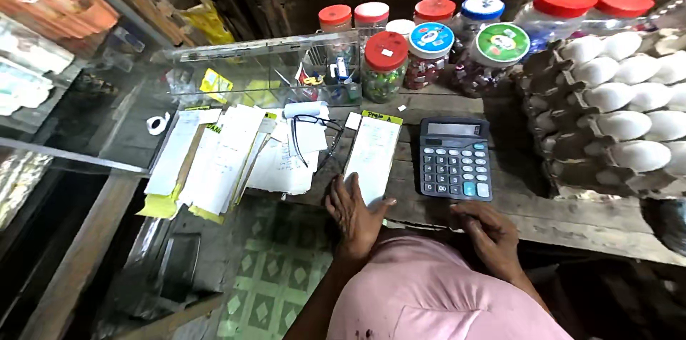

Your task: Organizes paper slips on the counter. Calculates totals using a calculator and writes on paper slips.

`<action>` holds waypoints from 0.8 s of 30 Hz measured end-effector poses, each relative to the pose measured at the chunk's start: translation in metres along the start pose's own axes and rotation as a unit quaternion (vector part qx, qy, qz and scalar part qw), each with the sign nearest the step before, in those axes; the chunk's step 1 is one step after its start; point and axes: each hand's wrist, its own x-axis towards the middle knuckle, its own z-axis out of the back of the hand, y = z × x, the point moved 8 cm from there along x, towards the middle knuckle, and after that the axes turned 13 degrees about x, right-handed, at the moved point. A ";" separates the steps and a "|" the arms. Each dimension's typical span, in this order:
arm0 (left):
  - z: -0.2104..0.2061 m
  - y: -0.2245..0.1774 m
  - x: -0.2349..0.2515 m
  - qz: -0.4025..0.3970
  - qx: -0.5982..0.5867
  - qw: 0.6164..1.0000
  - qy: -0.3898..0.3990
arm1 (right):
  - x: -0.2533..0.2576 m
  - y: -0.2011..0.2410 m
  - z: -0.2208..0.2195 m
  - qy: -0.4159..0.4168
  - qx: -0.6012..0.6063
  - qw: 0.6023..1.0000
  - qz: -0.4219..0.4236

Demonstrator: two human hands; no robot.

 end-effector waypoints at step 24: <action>0.085 -0.040 0.240 -0.301 -0.152 0.931 -0.137 | -0.042 0.024 -0.018 -0.161 -0.113 0.980 -0.003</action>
